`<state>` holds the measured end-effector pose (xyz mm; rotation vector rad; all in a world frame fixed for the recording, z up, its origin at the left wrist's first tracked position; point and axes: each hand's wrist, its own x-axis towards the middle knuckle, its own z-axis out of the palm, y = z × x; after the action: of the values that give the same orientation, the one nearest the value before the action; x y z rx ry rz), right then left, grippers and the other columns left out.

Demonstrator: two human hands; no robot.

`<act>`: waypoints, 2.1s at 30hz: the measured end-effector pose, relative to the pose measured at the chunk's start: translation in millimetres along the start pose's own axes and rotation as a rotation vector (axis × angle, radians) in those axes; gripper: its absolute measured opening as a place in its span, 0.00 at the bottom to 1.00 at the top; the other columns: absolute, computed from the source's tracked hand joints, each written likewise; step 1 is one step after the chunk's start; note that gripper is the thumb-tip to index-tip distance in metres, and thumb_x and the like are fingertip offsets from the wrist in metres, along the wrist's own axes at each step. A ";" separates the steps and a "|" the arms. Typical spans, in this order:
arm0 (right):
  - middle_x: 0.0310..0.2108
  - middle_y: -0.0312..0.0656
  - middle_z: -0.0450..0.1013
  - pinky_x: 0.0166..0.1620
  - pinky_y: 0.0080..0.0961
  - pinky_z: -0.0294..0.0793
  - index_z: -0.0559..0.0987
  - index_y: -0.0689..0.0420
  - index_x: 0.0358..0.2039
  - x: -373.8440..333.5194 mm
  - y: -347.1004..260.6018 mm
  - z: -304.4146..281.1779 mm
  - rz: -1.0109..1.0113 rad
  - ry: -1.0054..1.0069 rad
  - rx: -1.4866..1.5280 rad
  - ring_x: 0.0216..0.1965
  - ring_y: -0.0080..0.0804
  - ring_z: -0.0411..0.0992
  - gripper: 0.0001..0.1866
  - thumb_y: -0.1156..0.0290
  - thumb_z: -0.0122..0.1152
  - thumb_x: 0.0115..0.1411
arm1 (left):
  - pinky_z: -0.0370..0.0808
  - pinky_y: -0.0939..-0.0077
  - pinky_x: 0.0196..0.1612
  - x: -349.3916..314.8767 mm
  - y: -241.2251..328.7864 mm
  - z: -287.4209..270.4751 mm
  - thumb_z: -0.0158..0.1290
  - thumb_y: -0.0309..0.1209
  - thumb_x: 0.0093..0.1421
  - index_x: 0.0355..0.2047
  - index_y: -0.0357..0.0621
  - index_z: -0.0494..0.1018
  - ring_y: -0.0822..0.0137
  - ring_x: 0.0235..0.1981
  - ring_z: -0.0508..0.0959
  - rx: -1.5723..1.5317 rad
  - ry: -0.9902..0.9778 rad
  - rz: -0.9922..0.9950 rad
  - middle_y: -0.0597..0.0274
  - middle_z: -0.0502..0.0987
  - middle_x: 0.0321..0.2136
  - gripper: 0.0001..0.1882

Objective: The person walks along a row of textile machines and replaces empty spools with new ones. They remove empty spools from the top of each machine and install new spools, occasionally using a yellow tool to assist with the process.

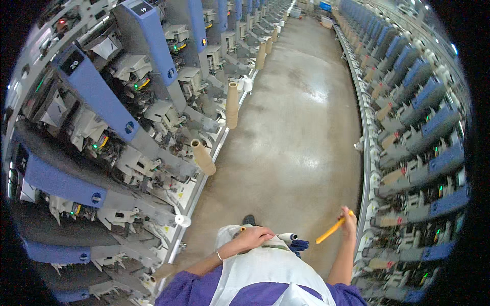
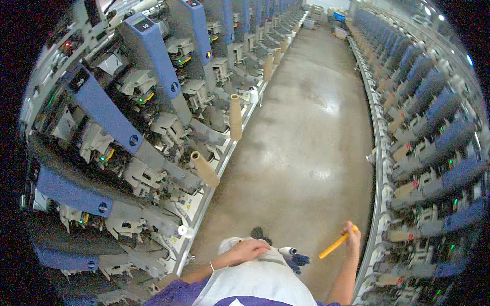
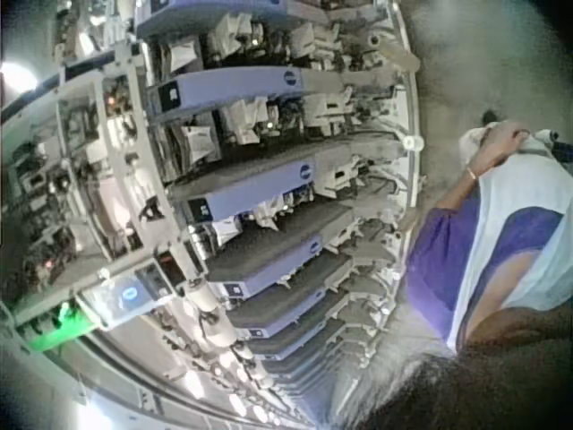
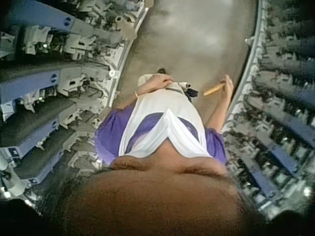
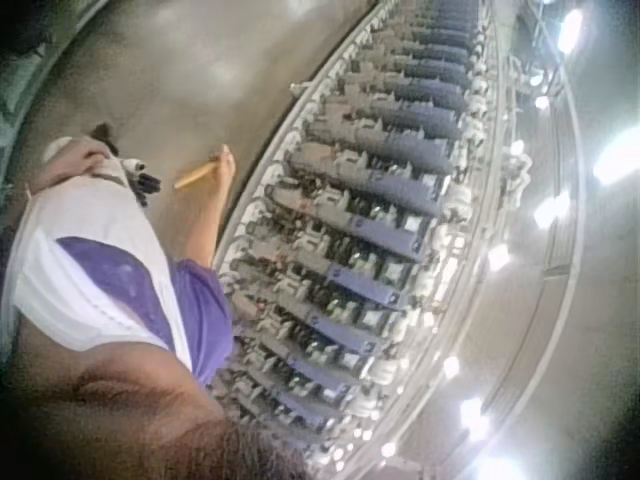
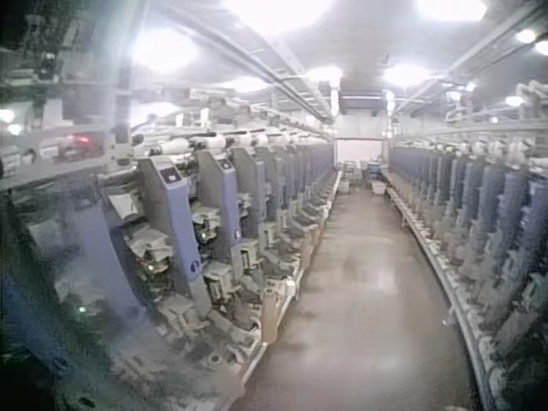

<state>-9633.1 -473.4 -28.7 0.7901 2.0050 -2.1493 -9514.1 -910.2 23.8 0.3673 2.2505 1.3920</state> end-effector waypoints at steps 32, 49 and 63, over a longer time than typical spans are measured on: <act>0.39 0.47 0.79 0.42 0.37 0.77 0.82 0.52 0.42 439.8 -138.6 1026.7 -0.989 -1.380 -0.840 0.37 0.48 0.77 0.12 0.65 0.61 0.58 | 0.67 0.64 0.57 383.3 -98.2 -388.2 0.57 0.37 0.61 0.61 0.53 0.64 0.54 0.57 0.69 -0.406 0.998 -0.469 0.54 0.69 0.57 0.28; 0.21 0.31 0.74 0.24 0.16 0.70 0.84 0.56 0.34 671.6 -355.0 950.0 0.052 -1.535 -0.451 0.19 0.17 0.70 0.23 0.47 0.59 0.62 | 0.73 0.63 0.48 620.3 -135.9 -515.2 0.58 0.34 0.59 0.57 0.46 0.67 0.57 0.45 0.75 -0.564 1.064 -0.446 0.48 0.74 0.49 0.26; 0.40 0.38 0.79 0.32 0.15 0.73 0.80 0.57 0.36 1167.5 -629.9 672.0 -0.003 -0.696 -0.079 0.27 0.16 0.70 0.14 0.59 0.56 0.65 | 0.71 0.67 0.54 1127.9 30.1 -712.1 0.55 0.41 0.62 0.52 0.48 0.74 0.55 0.52 0.74 0.011 0.275 -0.156 0.57 0.75 0.51 0.20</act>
<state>-11099.0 -715.0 37.6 0.0001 1.6866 -1.9463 -10848.0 -930.2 42.5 0.0013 2.4449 1.4205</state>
